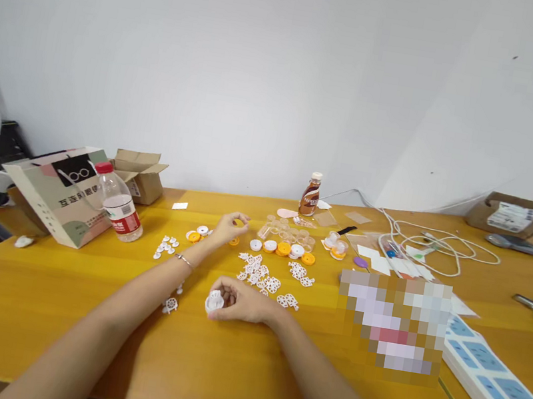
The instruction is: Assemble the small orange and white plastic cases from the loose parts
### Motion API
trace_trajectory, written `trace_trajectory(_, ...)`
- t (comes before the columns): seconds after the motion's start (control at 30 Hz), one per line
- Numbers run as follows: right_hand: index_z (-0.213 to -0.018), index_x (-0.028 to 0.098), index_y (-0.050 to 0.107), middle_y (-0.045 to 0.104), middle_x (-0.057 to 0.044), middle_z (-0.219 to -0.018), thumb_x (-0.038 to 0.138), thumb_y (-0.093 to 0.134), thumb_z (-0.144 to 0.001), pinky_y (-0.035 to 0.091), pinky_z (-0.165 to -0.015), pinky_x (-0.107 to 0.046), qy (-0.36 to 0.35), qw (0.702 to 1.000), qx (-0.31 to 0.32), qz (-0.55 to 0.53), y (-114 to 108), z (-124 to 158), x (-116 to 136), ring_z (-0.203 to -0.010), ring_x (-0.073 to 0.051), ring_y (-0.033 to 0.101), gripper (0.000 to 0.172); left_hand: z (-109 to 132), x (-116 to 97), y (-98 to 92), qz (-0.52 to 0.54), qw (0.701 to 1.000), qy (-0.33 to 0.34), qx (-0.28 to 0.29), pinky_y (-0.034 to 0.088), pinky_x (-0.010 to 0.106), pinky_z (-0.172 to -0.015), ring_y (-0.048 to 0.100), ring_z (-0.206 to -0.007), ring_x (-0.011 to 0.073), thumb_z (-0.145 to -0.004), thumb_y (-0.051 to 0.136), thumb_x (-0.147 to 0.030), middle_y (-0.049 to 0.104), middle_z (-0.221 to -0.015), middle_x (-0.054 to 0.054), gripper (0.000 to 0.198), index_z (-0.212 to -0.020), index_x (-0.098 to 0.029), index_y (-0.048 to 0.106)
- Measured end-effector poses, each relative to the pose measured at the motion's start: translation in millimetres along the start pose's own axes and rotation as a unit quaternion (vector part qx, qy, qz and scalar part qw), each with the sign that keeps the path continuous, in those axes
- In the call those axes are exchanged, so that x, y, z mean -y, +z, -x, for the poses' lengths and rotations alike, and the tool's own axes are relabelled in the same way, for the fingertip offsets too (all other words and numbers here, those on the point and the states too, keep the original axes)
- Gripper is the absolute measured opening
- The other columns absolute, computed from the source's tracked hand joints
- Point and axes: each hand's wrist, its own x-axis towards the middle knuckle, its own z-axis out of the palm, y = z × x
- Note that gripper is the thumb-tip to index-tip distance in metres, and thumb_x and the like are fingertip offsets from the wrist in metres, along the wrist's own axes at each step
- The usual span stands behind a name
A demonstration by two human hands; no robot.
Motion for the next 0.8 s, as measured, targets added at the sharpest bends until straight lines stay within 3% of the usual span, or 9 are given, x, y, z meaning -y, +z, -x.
trace_trajectory(0.13, -0.090, 0.019, 0.049, 0.056, 0.002, -0.080, 0.035, 0.067, -0.061, 0.039, -0.063, -0.023, -0.005, 1.000, -0.004, -0.005, 2, -2, 1, -0.069, -0.011, 0.050, 0.037, 18, 1, -25.4, 0.000, 1.000, 0.004, 0.018, 0.040, 0.027, -0.083, 0.054, -0.093, 0.0150, -0.072, 0.052, -0.018, 0.060, -0.098, 0.005, 0.018, -0.090, -0.015, 0.056)
trace_trajectory(0.23, -0.089, 0.019, 0.050, 0.056, 0.002, -0.078, 0.035, 0.067, -0.061, 0.039, -0.062, -0.023, -0.004, 1.000, -0.009, -0.002, 2, -2, 2, -0.068, -0.010, 0.049, 0.036, 21, 1, -27.8, -0.013, 0.999, 0.014, 0.043, 0.038, 0.027, -0.087, 0.051, -0.098, 0.0157, -0.075, 0.049, -0.020, 0.058, -0.104, 0.006, 0.023, -0.097, -0.016, 0.055)
trace_trajectory(0.43, -0.087, 0.019, 0.050, 0.055, 0.002, -0.076, 0.034, 0.067, -0.060, 0.039, -0.061, -0.023, -0.002, 1.000, -0.010, 0.013, 2, -2, 0, -0.066, -0.010, 0.048, 0.035, -16, 1, 8.7, -0.048, 0.994, 0.019, 0.092, 0.032, 0.032, -0.096, 0.046, -0.108, 0.0204, -0.079, 0.045, -0.024, 0.052, -0.115, 0.011, 0.036, -0.114, -0.013, 0.048)
trace_trajectory(0.6, -0.088, 0.019, 0.050, 0.054, 0.003, -0.075, 0.032, 0.068, -0.060, 0.039, -0.060, -0.022, -0.009, 1.000, -0.010, 0.013, 0, -1, -3, -0.066, -0.010, 0.048, 0.036, -47, -4, 38.9, -0.059, 0.989, 0.019, 0.132, 0.038, 0.033, -0.088, 0.054, -0.096, 0.0215, -0.077, 0.049, -0.024, 0.059, -0.104, 0.010, 0.040, -0.117, -0.017, 0.047)
trace_trajectory(0.8, -0.087, 0.019, 0.050, 0.054, 0.003, -0.075, 0.032, 0.068, -0.060, 0.038, -0.061, -0.022, -0.009, 1.000, -0.012, 0.003, 1, -1, -1, -0.065, -0.010, 0.048, 0.035, -40, -2, 34.6, -0.050, 0.994, -0.013, 0.098, 0.037, 0.035, -0.089, 0.051, -0.100, 0.0231, -0.073, 0.056, -0.022, 0.055, -0.107, 0.012, 0.040, -0.112, -0.015, 0.050)
